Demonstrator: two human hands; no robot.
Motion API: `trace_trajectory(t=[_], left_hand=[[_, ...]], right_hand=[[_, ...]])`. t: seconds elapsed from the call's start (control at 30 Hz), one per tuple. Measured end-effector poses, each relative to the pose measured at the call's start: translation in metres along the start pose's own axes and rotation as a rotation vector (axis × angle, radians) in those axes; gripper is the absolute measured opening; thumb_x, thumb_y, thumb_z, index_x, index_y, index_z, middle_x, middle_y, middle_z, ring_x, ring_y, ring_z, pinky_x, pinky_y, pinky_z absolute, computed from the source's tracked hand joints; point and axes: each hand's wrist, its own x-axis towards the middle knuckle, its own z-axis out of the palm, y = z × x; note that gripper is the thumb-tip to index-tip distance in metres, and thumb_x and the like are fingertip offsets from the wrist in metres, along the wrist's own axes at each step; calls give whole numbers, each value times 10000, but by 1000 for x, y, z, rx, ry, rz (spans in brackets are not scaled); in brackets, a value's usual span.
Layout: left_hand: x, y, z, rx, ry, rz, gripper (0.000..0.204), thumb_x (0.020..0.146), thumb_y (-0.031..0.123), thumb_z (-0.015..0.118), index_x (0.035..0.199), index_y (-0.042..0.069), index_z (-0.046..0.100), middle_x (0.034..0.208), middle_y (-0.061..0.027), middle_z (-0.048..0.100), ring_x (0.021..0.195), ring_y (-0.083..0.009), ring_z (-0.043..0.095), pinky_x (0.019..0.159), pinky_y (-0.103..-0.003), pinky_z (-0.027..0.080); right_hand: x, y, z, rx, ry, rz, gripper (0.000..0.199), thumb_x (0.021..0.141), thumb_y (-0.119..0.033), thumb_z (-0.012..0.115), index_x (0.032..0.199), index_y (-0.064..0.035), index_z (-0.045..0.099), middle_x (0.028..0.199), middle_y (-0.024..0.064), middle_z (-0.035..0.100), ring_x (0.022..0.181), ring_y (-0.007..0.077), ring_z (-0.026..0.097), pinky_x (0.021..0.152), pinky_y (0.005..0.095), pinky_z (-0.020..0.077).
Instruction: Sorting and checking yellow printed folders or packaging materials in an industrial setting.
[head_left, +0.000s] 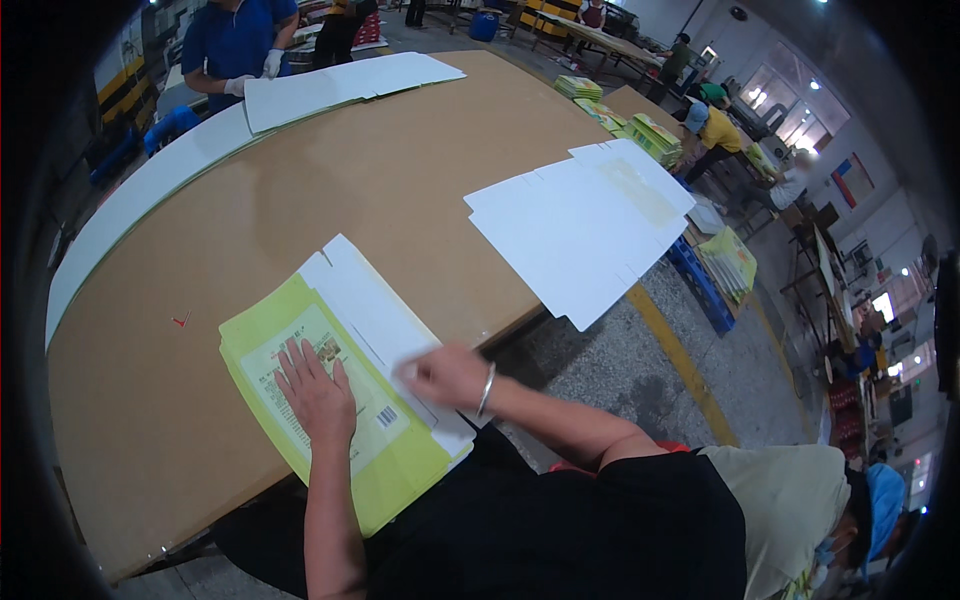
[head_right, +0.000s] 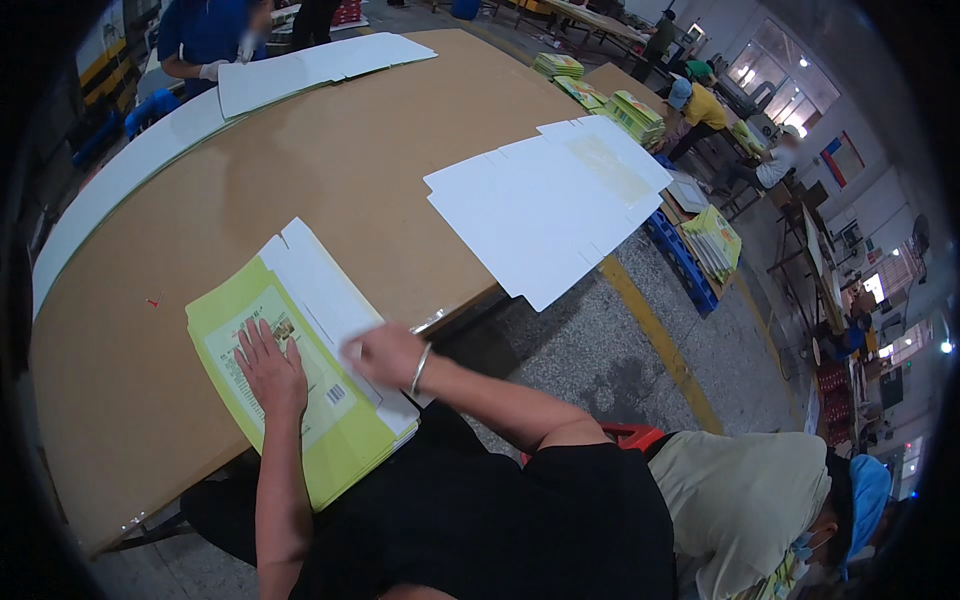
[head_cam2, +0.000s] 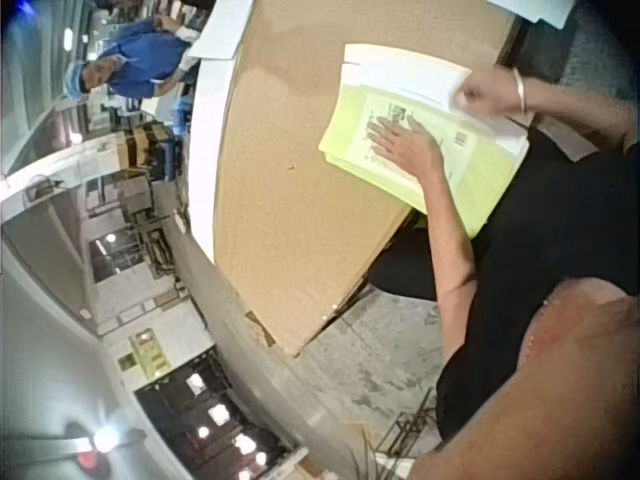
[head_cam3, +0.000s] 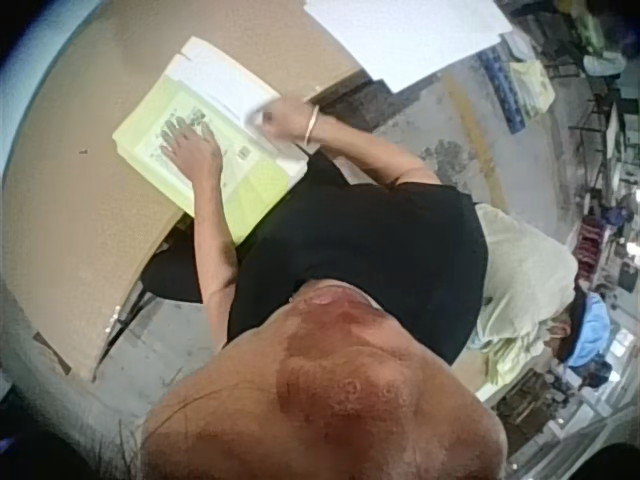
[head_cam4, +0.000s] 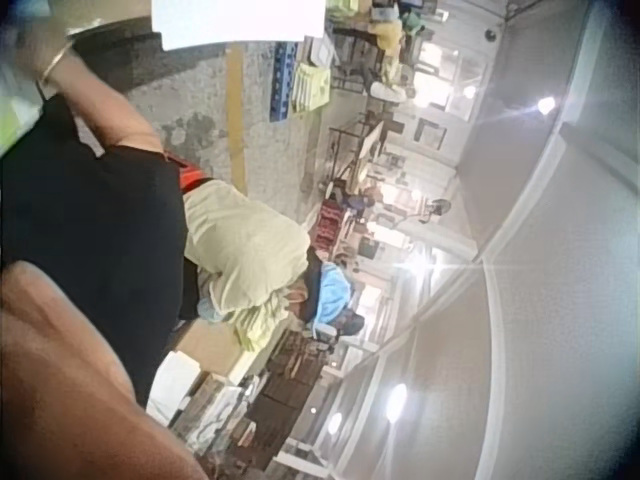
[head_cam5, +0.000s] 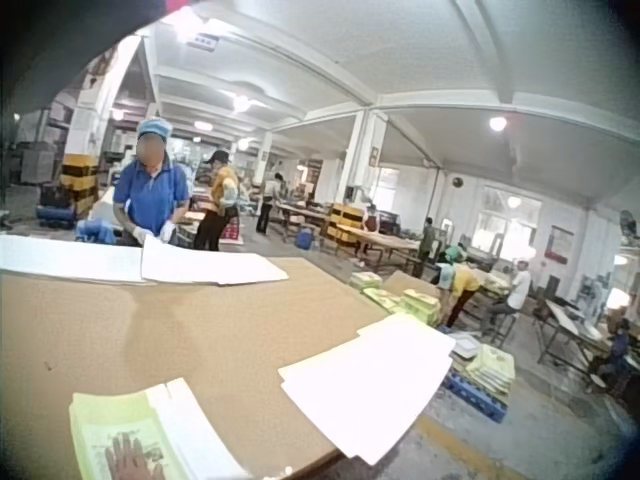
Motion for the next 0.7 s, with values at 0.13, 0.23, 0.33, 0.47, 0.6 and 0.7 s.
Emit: trace_trajectory(t=[0.13,0.23,0.33,0.47,0.6,0.7], left_hand=[[0,9,-5,-6,6,57,590,968,289,459,1455,-12,316,1548,-183,261,1445,-355,193,1182,-505,103],[2,8,5,-12,-9,35,585,967,280,459,1456,-8,317,1549,-180,261,1443,-354,201,1182,-506,101],[-3,8,0,-16,-39,51,586,966,275,459,1460,-6,311,1549,-193,253,1440,-353,211,1183,-503,97],[0,15,-8,-67,-8,53,565,973,275,450,1497,126,300,1578,-94,234,1430,-406,206,1171,-552,84],[-1,21,-11,36,-83,149,536,983,325,441,1502,308,305,1589,90,221,1407,-513,153,1118,-671,36],[2,21,-11,98,-155,161,533,982,425,429,1492,319,318,1578,132,233,1408,-531,105,1085,-718,-8]], right_hand=[[32,59,-16,63,445,14,477,956,-350,500,1291,-14,555,1072,213,657,1004,338,625,906,417,475],[57,52,8,968,-22,-390,685,1020,-498,291,1484,5,258,1540,214,235,1445,320,202,1177,389,160],[54,8,15,807,122,-529,752,1000,-519,337,1507,14,184,1577,222,133,1477,327,90,1190,402,105],[50,-5,40,-98,161,-283,793,969,-531,363,1502,31,195,1591,202,109,1487,319,42,1200,430,49],[39,2,50,-402,126,-308,743,973,-492,379,1485,30,244,1575,179,191,1477,300,125,1201,448,54],[21,9,56,-412,133,-432,665,961,-450,441,1423,21,358,1495,184,341,1436,299,247,1192,456,107]])
